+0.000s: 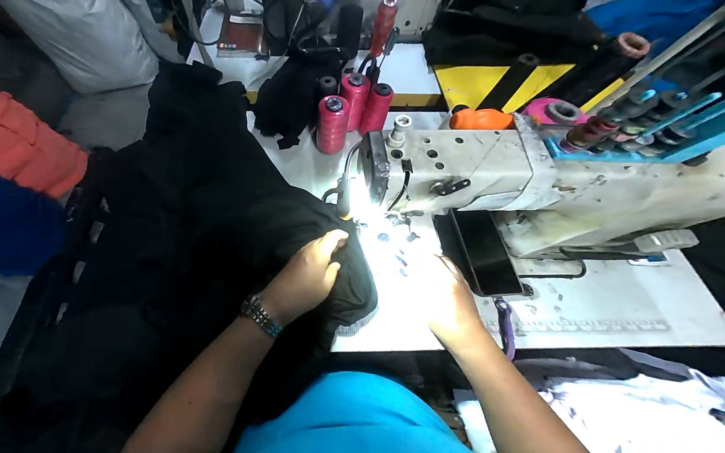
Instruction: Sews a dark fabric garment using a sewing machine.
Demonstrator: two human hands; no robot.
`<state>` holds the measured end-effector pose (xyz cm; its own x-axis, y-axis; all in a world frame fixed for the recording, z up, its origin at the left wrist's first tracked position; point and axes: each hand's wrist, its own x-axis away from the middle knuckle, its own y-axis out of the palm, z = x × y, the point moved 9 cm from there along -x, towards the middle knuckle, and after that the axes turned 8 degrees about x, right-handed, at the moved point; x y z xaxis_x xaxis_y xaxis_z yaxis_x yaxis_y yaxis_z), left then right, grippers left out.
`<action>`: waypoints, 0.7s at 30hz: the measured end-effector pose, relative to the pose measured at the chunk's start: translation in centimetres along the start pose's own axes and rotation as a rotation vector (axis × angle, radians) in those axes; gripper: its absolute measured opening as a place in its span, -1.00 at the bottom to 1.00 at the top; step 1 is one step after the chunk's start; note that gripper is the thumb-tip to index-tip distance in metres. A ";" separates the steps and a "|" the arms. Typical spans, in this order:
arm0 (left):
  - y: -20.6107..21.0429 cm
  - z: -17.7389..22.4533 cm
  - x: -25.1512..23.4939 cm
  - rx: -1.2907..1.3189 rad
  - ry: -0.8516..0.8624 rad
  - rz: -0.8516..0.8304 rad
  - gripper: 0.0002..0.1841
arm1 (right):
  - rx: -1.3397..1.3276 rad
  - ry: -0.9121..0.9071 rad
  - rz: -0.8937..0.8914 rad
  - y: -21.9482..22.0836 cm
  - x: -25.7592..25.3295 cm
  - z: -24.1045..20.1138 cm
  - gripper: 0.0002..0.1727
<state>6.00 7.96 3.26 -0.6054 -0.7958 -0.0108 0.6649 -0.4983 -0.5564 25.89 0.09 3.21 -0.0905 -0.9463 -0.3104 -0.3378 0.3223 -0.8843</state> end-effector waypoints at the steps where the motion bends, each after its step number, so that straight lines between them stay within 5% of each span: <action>1: 0.1 0.0 -0.4 0.024 0.021 0.019 -0.53 | -0.002 0.006 0.024 -0.2 0.0 0.1 -0.70; 12: 1.4 -2.4 -2.0 0.336 0.063 0.086 -0.37 | -0.190 0.058 -0.166 2.6 -1.3 -2.9 -0.61; 21: 1.0 -2.8 -1.8 0.395 0.049 0.138 -0.31 | -0.156 0.006 -0.080 3.7 -2.9 -4.4 -0.74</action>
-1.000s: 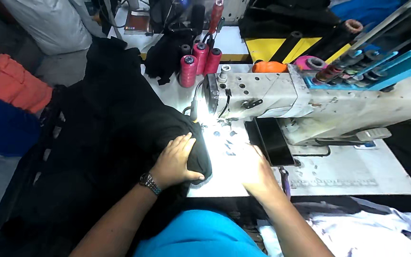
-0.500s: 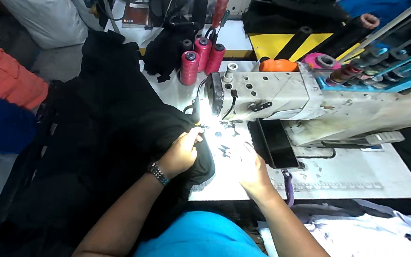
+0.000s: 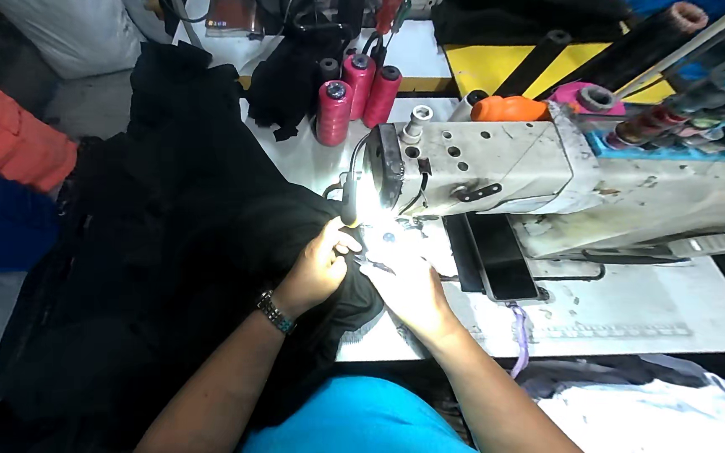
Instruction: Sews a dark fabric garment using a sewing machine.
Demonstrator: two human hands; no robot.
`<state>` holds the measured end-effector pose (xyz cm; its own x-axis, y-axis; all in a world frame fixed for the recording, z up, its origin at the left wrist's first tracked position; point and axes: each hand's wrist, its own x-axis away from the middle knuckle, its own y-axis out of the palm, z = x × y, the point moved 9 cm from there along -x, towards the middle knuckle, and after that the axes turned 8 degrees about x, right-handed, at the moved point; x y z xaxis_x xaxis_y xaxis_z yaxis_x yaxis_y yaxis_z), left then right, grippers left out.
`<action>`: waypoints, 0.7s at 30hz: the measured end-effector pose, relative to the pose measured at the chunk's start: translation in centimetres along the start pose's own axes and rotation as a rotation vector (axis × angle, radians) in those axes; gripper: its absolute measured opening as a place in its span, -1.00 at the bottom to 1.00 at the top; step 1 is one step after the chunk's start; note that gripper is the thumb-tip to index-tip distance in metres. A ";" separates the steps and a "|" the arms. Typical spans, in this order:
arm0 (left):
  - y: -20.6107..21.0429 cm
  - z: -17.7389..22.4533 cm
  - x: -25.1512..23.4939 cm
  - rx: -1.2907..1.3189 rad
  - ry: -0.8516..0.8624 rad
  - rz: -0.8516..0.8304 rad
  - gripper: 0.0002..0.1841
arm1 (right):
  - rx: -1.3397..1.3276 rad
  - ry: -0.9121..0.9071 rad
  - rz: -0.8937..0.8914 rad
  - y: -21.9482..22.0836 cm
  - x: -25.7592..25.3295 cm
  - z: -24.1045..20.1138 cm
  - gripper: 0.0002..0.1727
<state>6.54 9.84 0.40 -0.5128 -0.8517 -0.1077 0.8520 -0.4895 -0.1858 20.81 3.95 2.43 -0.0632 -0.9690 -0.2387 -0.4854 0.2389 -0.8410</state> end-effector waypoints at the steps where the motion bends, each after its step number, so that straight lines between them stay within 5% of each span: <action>1: 0.0 -0.1 0.0 0.004 -0.007 -0.002 -0.30 | 0.010 -0.004 0.001 0.1 -0.2 -0.1 -0.75; 21: -0.2 -0.1 0.0 0.020 0.014 0.021 -0.30 | 0.112 -0.006 0.055 0.5 0.1 -0.5 -0.76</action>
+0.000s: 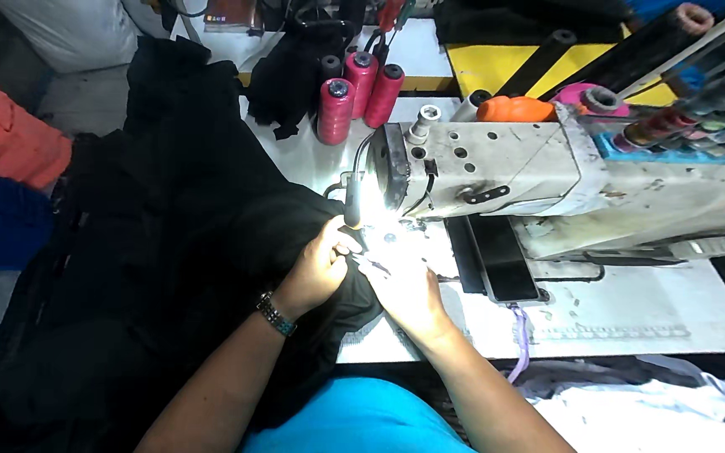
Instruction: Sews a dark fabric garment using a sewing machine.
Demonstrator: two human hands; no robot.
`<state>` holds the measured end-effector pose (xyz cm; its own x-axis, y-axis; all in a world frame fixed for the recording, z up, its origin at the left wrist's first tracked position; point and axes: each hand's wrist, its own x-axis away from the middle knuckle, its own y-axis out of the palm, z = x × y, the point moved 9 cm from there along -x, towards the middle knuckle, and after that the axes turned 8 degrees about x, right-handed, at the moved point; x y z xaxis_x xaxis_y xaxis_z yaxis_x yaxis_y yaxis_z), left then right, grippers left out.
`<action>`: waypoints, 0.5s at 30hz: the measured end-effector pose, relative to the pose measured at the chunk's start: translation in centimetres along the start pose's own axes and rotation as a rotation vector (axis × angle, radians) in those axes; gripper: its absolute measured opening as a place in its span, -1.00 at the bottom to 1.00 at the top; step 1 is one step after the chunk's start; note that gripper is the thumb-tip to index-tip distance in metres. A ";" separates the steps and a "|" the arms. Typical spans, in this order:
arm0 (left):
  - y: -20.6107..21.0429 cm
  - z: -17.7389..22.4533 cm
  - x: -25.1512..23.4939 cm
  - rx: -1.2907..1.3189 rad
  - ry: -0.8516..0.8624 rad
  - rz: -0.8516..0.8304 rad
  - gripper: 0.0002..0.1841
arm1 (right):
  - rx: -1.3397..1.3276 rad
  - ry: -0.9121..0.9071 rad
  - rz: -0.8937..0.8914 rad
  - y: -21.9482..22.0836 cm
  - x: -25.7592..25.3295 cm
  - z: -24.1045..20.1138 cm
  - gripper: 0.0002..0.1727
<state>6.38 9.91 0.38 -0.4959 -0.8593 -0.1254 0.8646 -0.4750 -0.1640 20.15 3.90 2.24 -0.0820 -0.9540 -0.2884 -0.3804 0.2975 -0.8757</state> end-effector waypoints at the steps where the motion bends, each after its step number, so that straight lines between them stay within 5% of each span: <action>1: 0.0 0.0 0.0 -0.003 -0.004 -0.002 -0.30 | 0.020 -0.012 0.005 0.1 0.0 -0.1 -0.75; 8: -0.7 0.2 0.1 -0.050 0.042 0.096 -0.39 | 0.138 -0.090 -0.017 0.6 -0.1 -0.7 -0.74; 12: -1.0 2.3 0.3 -0.484 0.159 0.244 -0.72 | 0.181 -0.117 -0.031 0.6 0.4 -0.9 -0.72; 15: -0.4 1.9 0.0 -0.660 0.076 0.154 -0.76 | 0.161 -0.084 -0.036 0.6 1.2 -0.7 -0.70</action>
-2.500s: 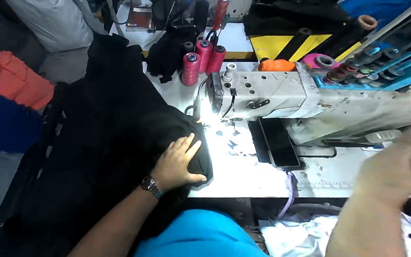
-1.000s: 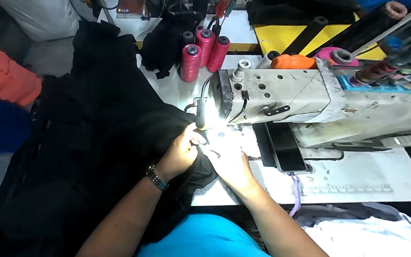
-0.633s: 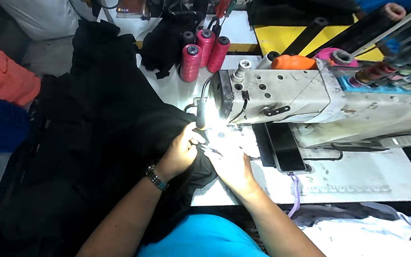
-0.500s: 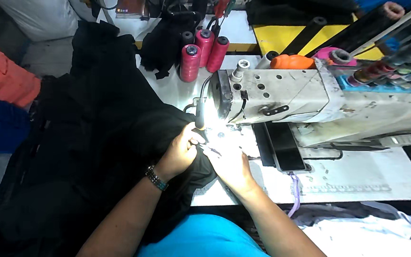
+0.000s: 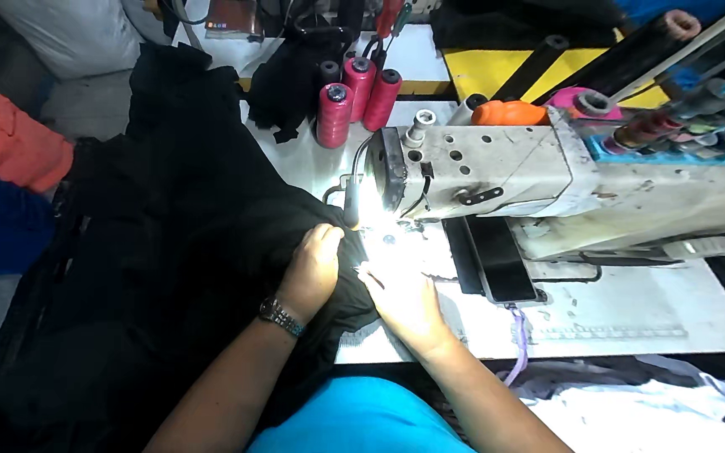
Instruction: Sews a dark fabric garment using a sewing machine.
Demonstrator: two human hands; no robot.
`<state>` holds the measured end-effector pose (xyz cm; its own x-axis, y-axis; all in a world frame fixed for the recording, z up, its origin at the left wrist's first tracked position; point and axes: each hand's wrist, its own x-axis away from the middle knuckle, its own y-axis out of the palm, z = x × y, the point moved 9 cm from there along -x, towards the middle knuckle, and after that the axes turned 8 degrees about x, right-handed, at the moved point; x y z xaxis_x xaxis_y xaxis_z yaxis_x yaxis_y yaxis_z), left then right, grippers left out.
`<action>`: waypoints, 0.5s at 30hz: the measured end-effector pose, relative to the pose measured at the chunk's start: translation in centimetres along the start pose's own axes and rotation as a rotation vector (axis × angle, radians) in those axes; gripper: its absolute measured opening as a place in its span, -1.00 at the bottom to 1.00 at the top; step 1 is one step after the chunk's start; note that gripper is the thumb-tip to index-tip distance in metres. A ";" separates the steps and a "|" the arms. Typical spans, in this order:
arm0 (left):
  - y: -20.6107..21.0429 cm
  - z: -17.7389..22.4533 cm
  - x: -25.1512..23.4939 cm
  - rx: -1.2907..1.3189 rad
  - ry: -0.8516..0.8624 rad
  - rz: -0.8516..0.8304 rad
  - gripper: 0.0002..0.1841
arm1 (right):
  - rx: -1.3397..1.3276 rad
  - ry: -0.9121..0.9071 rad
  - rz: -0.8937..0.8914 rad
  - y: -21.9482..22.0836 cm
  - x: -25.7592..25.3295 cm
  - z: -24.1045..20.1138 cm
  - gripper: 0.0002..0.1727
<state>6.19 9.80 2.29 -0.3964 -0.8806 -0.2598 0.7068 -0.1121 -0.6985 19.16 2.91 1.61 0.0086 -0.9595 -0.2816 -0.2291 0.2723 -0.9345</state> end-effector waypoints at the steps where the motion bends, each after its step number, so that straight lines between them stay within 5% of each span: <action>1: 0.2 0.0 -0.1 -0.008 -0.002 -0.034 -0.76 | -0.007 0.004 0.008 0.0 0.3 0.0 -0.69; 11: 1.6 1.1 -0.5 -0.185 0.000 -0.152 -0.81 | -0.014 0.023 0.030 -0.1 1.5 0.0 -0.68; 15: 1.5 0.7 -1.0 -0.046 0.049 -0.082 -0.88 | -0.030 0.026 0.043 -0.2 1.5 0.0 -0.68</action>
<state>8.10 10.22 1.99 -0.4809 -0.8457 -0.2315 0.6432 -0.1608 -0.7487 19.25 1.39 1.35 -0.0272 -0.9487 -0.3149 -0.2583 0.3110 -0.9146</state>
